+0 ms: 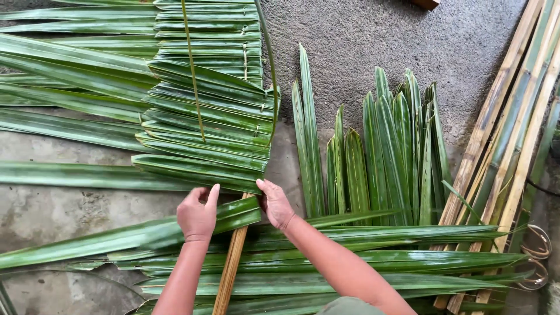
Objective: Weave palm leaves onto a bamboo pole to create a thatched panel
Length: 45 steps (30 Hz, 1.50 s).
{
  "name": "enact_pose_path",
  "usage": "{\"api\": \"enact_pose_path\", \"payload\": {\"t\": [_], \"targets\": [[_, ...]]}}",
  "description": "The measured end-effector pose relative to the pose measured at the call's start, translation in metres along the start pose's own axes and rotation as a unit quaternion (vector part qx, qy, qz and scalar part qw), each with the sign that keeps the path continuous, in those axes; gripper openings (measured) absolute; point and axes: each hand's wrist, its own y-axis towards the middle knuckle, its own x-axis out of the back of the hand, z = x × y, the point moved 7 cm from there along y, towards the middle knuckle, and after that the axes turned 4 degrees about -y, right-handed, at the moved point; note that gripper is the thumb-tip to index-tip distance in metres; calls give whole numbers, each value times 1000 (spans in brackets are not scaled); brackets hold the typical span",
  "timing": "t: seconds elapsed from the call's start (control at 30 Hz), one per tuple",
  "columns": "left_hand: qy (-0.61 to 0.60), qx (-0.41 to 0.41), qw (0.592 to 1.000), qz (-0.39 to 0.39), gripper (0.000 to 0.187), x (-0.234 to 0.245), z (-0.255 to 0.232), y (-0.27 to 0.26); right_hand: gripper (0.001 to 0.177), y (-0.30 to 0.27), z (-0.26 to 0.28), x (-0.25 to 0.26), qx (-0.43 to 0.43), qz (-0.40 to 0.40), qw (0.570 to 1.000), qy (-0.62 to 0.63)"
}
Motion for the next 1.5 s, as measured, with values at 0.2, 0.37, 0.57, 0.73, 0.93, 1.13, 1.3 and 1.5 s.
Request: {"api": "enact_pose_path", "payload": {"t": [0.2, 0.37, 0.57, 0.73, 0.93, 1.13, 1.3, 1.5], "targets": [[-407, 371, 833, 51, 77, -20, 9, -2, 26, -14, 20, -20, 10, -64, 998, -19], [-550, 421, 720, -46, 59, 1, -21, -9, 25, 44, -35, 51, -9, -82, 996, -36], [-608, 481, 632, -2, 73, -24, -45, -14, 24, 60, -40, 73, -4, -75, 995, -71], [-531, 503, 678, 73, 113, -79, -21, -14, 21, 19, 3, 26, -9, -67, 994, -90], [-500, 504, 702, 57, 56, -93, 9, -14, 30, 6, 51, 25, -16, -87, 985, -149], [-515, 494, 699, 54, 50, -93, 14, -12, 45, 46, 83, 15, -3, -53, 983, -177], [-508, 471, 718, 64, 44, -87, 18, -3, 25, 78, 69, 27, 35, -28, 967, -251], [-476, 390, 786, 52, 35, -93, 15, 10, 17, 89, 61, 36, 48, -23, 966, -255]]}}
